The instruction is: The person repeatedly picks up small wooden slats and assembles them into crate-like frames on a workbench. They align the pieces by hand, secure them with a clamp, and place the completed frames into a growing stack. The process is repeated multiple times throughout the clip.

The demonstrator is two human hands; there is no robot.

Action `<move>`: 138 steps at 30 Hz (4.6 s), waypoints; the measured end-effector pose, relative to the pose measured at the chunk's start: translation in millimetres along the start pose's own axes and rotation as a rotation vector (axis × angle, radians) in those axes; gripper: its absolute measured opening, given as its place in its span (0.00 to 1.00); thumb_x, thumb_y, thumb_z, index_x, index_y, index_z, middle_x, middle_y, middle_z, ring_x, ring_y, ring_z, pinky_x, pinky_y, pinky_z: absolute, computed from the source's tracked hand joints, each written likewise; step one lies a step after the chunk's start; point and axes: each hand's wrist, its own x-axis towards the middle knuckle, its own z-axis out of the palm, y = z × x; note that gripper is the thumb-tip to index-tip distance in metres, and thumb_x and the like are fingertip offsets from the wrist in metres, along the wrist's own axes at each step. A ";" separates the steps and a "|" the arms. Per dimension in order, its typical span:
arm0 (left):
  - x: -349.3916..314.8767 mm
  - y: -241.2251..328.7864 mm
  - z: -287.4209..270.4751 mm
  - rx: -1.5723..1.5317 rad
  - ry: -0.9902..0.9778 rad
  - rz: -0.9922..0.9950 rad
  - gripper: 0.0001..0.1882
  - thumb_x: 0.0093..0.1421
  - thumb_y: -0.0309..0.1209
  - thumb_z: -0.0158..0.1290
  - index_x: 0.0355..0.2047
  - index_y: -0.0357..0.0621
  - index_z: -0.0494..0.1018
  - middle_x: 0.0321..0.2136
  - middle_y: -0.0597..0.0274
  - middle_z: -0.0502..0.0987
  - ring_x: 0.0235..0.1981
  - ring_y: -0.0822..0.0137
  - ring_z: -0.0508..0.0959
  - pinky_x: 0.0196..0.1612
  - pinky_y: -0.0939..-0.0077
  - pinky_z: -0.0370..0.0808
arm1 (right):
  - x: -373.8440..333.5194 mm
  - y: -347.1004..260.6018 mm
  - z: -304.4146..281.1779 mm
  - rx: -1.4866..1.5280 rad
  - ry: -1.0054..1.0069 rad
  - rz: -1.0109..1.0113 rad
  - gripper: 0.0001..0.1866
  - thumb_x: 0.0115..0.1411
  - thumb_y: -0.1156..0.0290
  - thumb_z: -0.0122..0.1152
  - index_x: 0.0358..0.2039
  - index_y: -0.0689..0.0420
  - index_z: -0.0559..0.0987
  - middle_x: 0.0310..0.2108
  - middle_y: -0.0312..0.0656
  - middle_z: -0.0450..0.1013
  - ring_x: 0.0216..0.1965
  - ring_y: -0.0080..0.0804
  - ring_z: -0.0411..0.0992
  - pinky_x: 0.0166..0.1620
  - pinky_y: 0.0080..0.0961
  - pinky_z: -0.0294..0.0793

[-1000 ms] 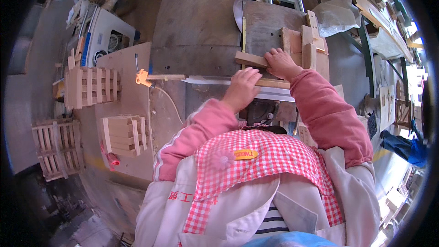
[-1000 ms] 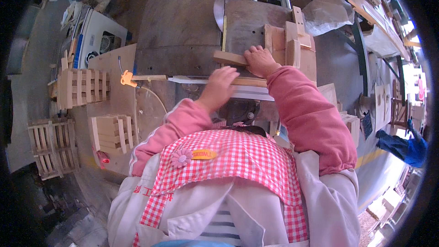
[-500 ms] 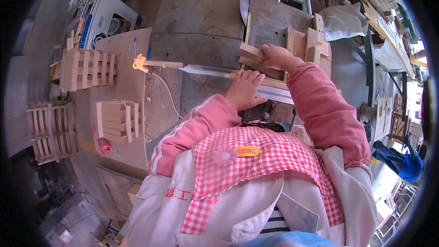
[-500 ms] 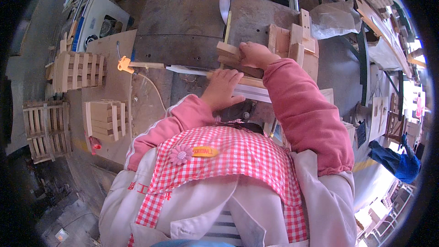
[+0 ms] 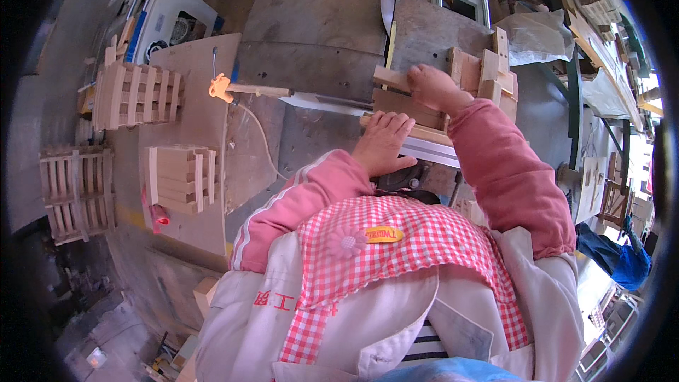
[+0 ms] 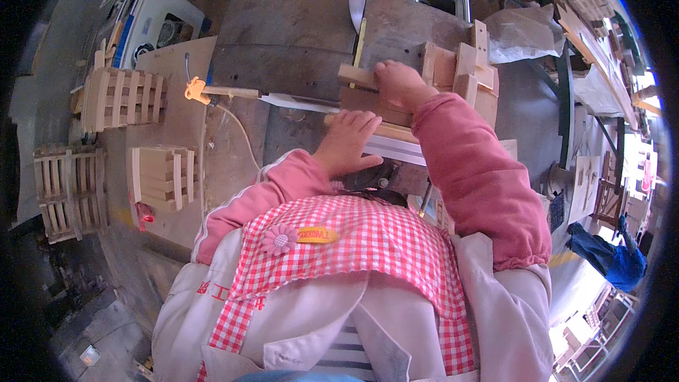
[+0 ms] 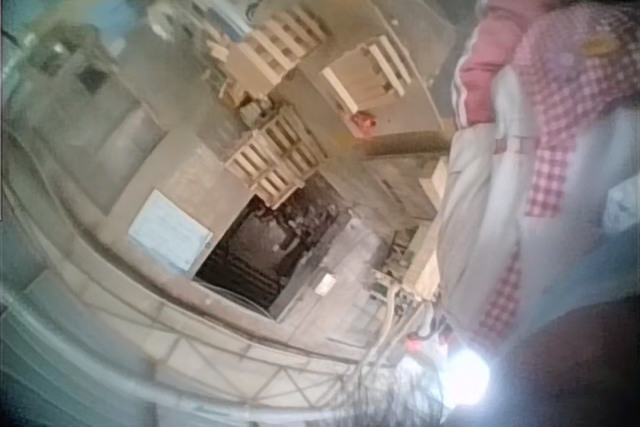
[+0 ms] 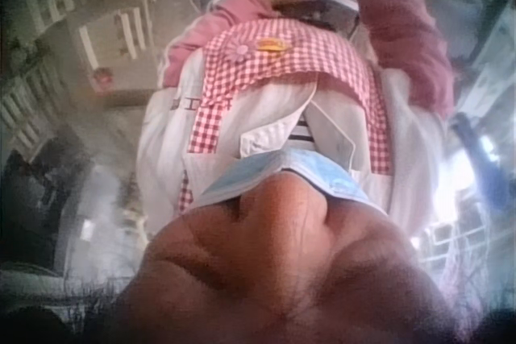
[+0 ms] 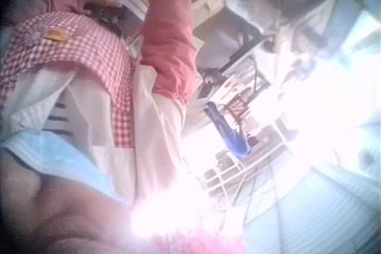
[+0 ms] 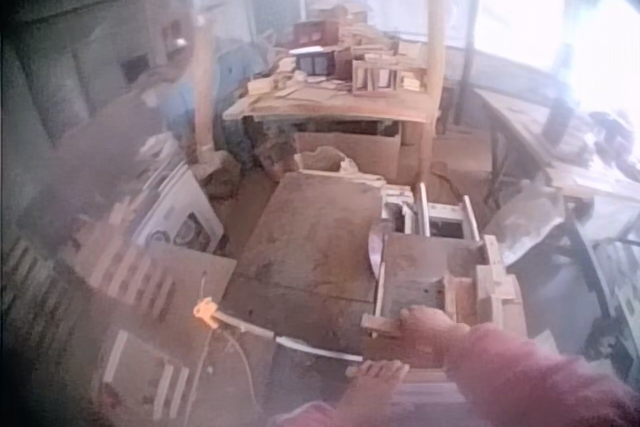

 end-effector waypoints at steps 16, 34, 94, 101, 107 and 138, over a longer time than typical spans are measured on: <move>-0.4 -0.7 0.2 0.009 0.006 0.023 0.43 0.48 0.53 0.60 0.57 0.36 0.64 0.53 0.50 0.67 0.57 0.52 0.64 0.61 0.55 0.56 | 23.2 11.6 -0.8 -0.107 0.089 -0.062 0.13 0.51 0.73 0.57 0.39 0.58 0.77 0.40 0.53 0.75 0.44 0.52 0.74 0.47 0.42 0.74; -1.6 0.3 -0.2 -0.029 0.039 0.030 0.43 0.46 0.52 0.61 0.56 0.38 0.62 0.52 0.52 0.65 0.55 0.52 0.64 0.61 0.54 0.56 | 55.4 36.3 -21.7 -0.175 0.095 -0.053 0.12 0.56 0.68 0.56 0.37 0.61 0.79 0.37 0.54 0.77 0.42 0.53 0.76 0.45 0.42 0.75; 56.2 -77.0 -31.8 -0.528 0.074 -0.843 0.20 0.67 0.39 0.43 0.49 0.35 0.70 0.35 0.54 0.81 0.30 0.69 0.80 0.34 0.74 0.77 | -129.0 151.0 -8.9 0.441 0.574 0.389 0.23 0.60 0.59 0.60 0.52 0.57 0.72 0.42 0.50 0.76 0.44 0.42 0.76 0.47 0.33 0.74; 60.2 -84.8 -31.1 -0.574 0.130 -0.813 0.20 0.67 0.39 0.43 0.50 0.36 0.70 0.37 0.54 0.80 0.30 0.71 0.80 0.33 0.75 0.76 | -124.0 124.7 -14.7 0.305 0.366 0.591 0.38 0.58 0.41 0.55 0.61 0.51 0.62 0.42 0.54 0.76 0.46 0.50 0.75 0.48 0.40 0.73; 78.0 -92.8 -15.0 -0.400 0.215 -0.715 0.20 0.63 0.38 0.44 0.49 0.38 0.72 0.38 0.49 0.80 0.38 0.56 0.81 0.44 0.64 0.75 | -119.9 117.8 -13.8 0.185 0.333 0.596 0.39 0.58 0.41 0.55 0.63 0.49 0.60 0.44 0.58 0.75 0.48 0.53 0.74 0.50 0.43 0.72; 100.6 -103.6 -2.1 -0.460 0.389 -0.543 0.19 0.66 0.35 0.41 0.54 0.40 0.68 0.44 0.48 0.79 0.46 0.49 0.77 0.50 0.61 0.72 | -10.9 -9.7 -8.4 0.161 0.222 0.381 0.21 0.59 0.55 0.53 0.47 0.56 0.72 0.31 0.54 0.78 0.34 0.54 0.77 0.39 0.44 0.76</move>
